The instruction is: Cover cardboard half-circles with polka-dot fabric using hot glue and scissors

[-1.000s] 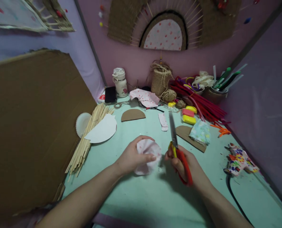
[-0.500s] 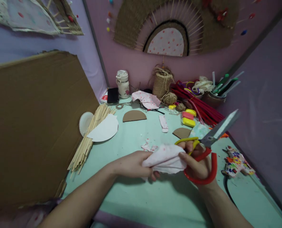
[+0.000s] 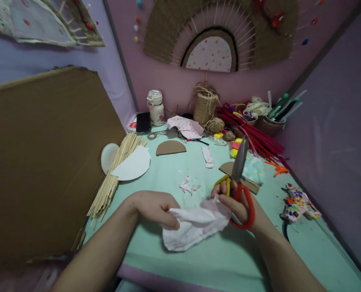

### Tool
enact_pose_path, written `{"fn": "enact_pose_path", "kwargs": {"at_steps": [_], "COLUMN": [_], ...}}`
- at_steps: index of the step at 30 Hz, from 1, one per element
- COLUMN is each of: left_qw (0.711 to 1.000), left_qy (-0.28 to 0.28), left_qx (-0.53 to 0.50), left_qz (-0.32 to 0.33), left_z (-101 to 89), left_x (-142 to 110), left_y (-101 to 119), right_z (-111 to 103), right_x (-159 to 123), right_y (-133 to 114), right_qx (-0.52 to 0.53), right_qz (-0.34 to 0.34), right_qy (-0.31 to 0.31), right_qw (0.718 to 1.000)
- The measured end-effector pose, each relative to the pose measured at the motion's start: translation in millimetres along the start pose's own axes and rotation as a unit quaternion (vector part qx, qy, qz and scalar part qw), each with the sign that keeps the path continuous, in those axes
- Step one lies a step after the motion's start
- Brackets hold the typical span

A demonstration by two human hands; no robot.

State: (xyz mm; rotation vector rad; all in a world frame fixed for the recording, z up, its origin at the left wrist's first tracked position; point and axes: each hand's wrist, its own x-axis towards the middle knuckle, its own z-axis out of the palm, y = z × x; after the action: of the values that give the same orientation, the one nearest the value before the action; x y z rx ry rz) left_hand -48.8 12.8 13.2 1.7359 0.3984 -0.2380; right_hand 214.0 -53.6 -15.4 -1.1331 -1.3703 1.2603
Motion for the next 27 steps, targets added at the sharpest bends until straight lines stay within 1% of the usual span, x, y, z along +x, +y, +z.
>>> {"fn": "enact_pose_path", "kwargs": {"at_steps": [1,2,4,5,6,7,9,11,13,15,17,19,20,21,23,25,27], "left_qw": [1.000,0.999,0.995,0.994,0.993,0.991,0.986,0.980,0.976,0.975,0.975,0.976,0.976,0.976,0.974,0.972,0.971], "left_qy": [0.007,0.007,-0.008,-0.022,-0.038,-0.055,-0.083,-0.105,-0.117,-0.117,-0.107,-0.093,-0.085,-0.077,-0.059,-0.039,0.001], "left_qx": [-0.009,-0.024,-0.055,-0.068,-0.083,-0.100,-0.134,-0.165,-0.182,-0.186,-0.187,-0.189,-0.193,-0.197,-0.211,-0.224,-0.231], "left_qz": [0.020,0.044,0.078,0.082,0.078,0.068,0.046,0.035,0.038,0.046,0.049,0.046,0.047,0.049,0.055,0.061,0.068], "left_z": [-1.6,-3.4,-6.3,-7.0,-7.1,-6.6,-3.7,0.7,5.3,9.1,11.5,12.2,11.9,11.4,10.0,8.7,9.0], "left_x": [-3,-6,-13,-16,-18,-20,-21,-20,-17,-16,-17,-19,-20,-21,-22,-20,-15], "left_y": [0,1,2,2,2,1,0,1,4,8,13,15,15,14,11,7,4], "right_z": [0,1,1,1,2,3,8,16,29,45,63,76,78,77,63,38,9], "right_x": [1,3,6,8,9,10,13,15,19,25,34,47,55,63,81,98,107], "right_y": [3,7,12,14,14,14,10,3,-5,-11,-13,-10,-7,-5,-2,-2,-4], "right_qx": [-0.065,-0.131,-0.238,-0.265,-0.274,-0.271,-0.240,-0.208,-0.162,-0.070,0.020,0.046,0.046,0.045,0.035,0.017,0.003], "right_qz": [0.015,0.030,0.046,0.049,0.053,0.060,0.079,0.095,0.104,0.122,0.144,0.155,0.156,0.153,0.131,0.088,0.045], "right_qy": [0.032,0.068,0.127,0.141,0.142,0.136,0.104,0.061,0.010,-0.049,-0.097,-0.113,-0.109,-0.098,-0.041,0.055,0.146], "right_qw": [0.997,0.989,0.962,0.953,0.950,0.951,0.962,0.972,0.981,0.989,0.985,0.980,0.981,0.982,0.990,0.994,0.988]}}
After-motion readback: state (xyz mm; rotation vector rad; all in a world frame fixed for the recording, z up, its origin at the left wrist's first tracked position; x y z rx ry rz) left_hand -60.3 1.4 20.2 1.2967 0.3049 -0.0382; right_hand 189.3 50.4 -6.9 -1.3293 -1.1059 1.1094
